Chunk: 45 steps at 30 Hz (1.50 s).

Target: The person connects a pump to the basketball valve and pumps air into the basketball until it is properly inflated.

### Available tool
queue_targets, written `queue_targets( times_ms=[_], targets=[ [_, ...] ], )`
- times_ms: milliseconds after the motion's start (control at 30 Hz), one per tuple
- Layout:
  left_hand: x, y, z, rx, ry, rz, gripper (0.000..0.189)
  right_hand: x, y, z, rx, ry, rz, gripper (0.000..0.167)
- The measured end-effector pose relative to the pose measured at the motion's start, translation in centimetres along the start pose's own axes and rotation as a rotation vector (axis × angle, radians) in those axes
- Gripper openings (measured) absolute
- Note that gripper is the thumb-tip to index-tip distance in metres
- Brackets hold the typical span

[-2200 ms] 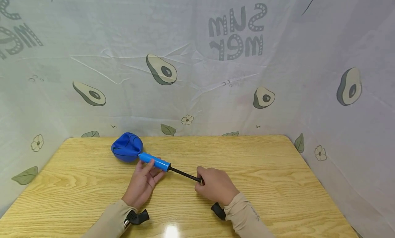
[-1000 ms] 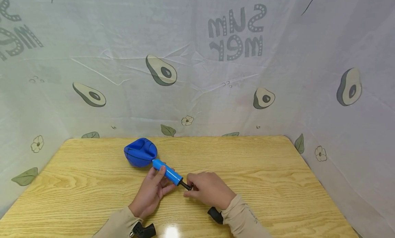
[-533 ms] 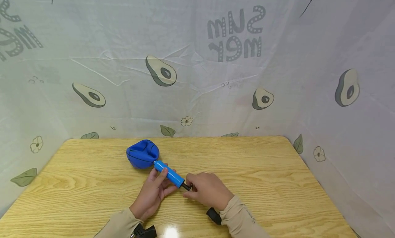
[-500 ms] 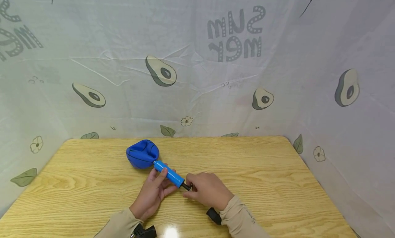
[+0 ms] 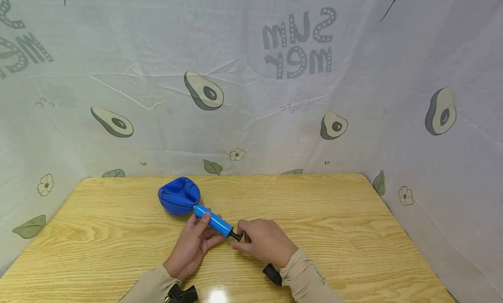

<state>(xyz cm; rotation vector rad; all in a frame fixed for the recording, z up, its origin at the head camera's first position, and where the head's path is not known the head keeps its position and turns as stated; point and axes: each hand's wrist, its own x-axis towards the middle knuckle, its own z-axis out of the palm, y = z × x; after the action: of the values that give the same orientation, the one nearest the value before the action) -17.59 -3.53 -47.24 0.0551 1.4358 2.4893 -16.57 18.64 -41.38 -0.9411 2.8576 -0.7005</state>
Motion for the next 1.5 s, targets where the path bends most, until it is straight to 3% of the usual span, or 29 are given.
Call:
queue_targets(
  times_ms=[533, 767, 1100, 1233, 1333, 1500],
  targets=[
    [0.0, 0.0, 0.0, -0.046, 0.020, 0.016, 0.057, -0.1, 0.0, 0.2, -0.002, -0.001, -0.015, 0.018],
    [0.4, 0.4, -0.6, -0.071, 0.056, 0.084, 0.052, -0.2, 0.1, -0.2, -0.007, -0.007, -0.002, 0.013],
    [0.9, 1.3, -1.7, -0.128, 0.109, 0.158, 0.038, -0.1, -0.3, -0.5, -0.082, 0.153, 0.142, 0.010],
    [1.3, 1.5, -2.2, -0.146, 0.140, 0.159, 0.031, -0.1, -0.2, -0.4, -0.114, 0.197, 0.178, 0.009],
    [1.4, 1.6, -2.5, -0.155, 0.168, 0.157, 0.031, -0.1, 0.0, -0.3, -0.138, 0.215, 0.215, 0.009],
    [1.5, 1.7, -2.7, -0.168, 0.176, 0.172, 0.036, 0.0, 0.1, -0.4, -0.135, 0.199, 0.273, 0.024]
  ],
)
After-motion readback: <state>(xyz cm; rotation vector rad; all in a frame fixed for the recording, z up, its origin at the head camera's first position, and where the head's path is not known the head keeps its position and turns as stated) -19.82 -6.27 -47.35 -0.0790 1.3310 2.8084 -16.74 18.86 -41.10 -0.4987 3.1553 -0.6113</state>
